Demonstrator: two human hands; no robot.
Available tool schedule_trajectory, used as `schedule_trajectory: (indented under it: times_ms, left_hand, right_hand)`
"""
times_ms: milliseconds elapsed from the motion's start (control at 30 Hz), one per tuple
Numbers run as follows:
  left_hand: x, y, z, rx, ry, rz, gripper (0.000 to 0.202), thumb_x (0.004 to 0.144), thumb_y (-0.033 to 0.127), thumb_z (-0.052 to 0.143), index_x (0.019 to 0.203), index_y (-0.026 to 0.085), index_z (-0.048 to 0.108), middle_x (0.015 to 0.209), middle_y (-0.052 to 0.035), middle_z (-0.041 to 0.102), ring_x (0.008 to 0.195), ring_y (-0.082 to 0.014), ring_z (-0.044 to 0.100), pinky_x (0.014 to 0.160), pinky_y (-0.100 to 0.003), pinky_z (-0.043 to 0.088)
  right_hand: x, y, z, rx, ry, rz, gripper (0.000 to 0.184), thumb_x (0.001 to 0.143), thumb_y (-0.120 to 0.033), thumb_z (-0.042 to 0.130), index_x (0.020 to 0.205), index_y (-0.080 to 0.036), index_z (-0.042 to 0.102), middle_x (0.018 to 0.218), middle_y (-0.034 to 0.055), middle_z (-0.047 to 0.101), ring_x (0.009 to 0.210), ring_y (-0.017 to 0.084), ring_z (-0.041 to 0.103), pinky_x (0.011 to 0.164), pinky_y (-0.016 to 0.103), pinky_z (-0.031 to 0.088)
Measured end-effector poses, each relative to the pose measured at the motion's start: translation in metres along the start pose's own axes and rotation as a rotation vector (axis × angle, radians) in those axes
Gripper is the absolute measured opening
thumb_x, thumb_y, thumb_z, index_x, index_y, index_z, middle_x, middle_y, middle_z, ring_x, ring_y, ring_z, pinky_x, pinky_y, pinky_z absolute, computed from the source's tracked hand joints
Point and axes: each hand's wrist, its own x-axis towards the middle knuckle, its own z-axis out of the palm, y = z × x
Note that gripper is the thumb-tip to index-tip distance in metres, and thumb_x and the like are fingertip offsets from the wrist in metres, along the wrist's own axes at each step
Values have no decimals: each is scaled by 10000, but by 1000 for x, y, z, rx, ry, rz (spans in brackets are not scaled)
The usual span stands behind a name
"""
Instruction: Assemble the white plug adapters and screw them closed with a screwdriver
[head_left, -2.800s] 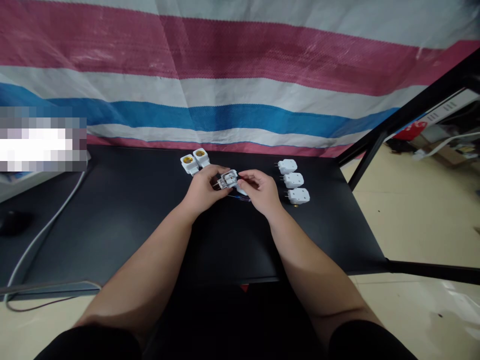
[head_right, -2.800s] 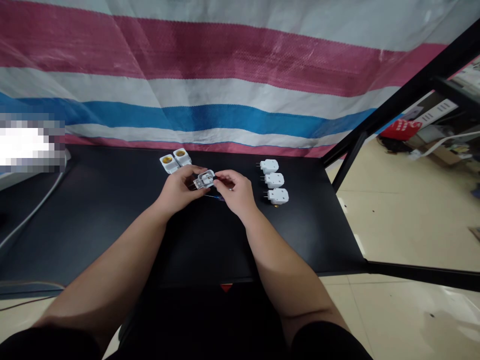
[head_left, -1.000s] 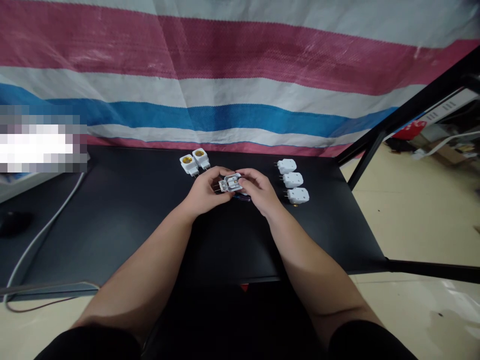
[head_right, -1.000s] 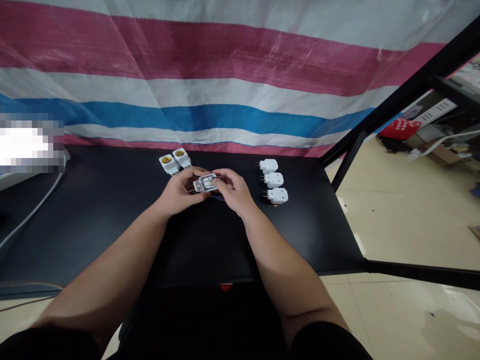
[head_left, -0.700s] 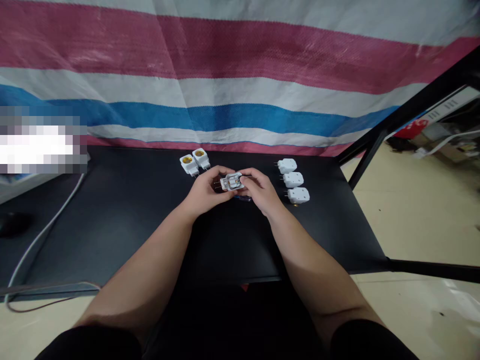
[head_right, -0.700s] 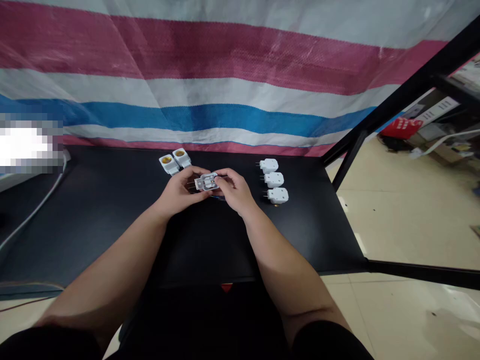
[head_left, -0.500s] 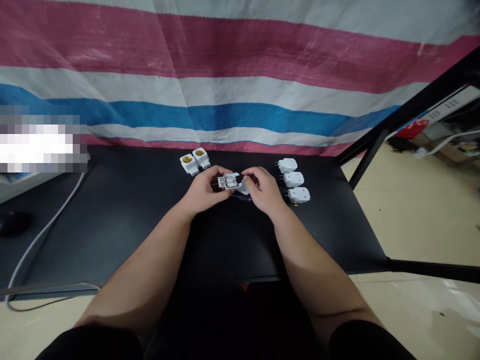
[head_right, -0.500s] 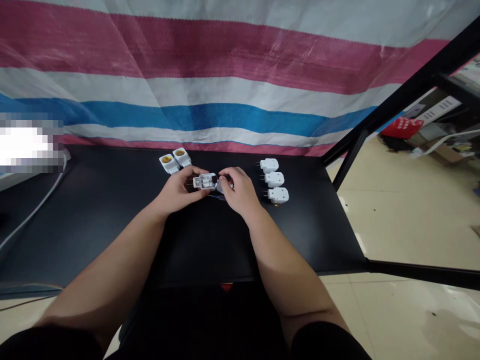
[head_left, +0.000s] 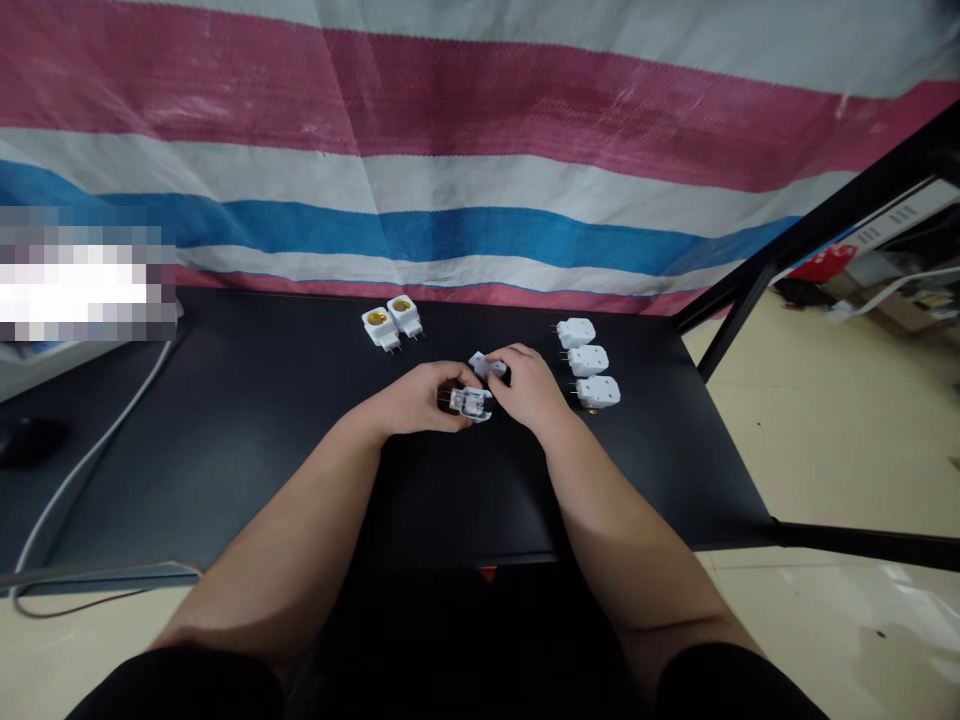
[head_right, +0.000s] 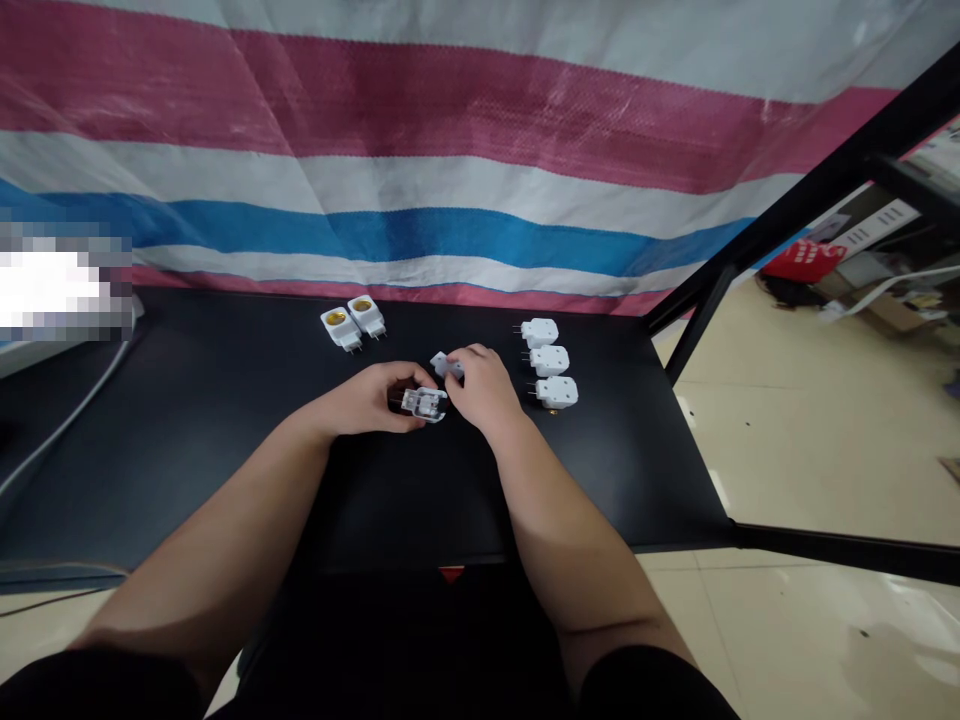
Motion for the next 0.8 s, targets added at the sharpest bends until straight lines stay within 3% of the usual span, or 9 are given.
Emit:
schedule_trajectory:
  times_ms: [333, 467, 567, 700, 800]
  left_hand:
    - [1, 1, -3, 164, 48, -3, 407, 732, 193, 836, 1129, 178, 749, 981, -44, 782, 787, -172, 716, 732, -297, 565]
    - [3, -5, -5, 163, 90, -26, 403, 727, 215, 852, 1114, 180, 747, 983, -49, 784, 785, -179, 718, 727, -305, 566]
    - [5, -11, -6, 102, 144, -51, 413, 717, 256, 880, 1094, 171, 735, 1000, -58, 779, 807, -186, 720, 740, -315, 567]
    - [6, -13, -7, 118, 181, -47, 426, 704, 297, 900, 1067, 166, 719, 956, -42, 760, 807, -186, 701, 740, -314, 554]
    - [6, -11, -8, 164, 190, -49, 407, 719, 310, 893, 1061, 176, 715, 914, -23, 746, 796, -179, 685, 725, -301, 531]
  right_hand:
    - [1, 0, 2, 2, 68, 40, 183, 871, -172, 766, 1053, -197, 763, 1086, 122, 755, 1070, 333, 731, 1007, 502, 581]
    - [0, -6, -5, 106, 173, 37, 175, 820, -174, 764, 986, -223, 742, 1056, 96, 769, 988, 307, 755, 915, 479, 613]
    - [-3, -12, -13, 256, 206, -77, 207, 824, -174, 749, 1018, -243, 735, 1092, 79, 785, 996, 275, 764, 865, 437, 626]
    - [-7, -16, -17, 363, 103, -351, 253, 863, -151, 720, 1092, -256, 740, 1239, 82, 786, 1146, 260, 750, 990, 454, 615]
    - [-8, -16, -15, 307, 22, -402, 219, 862, -138, 724, 1045, -257, 741, 1247, 70, 788, 1129, 262, 732, 1037, 484, 590]
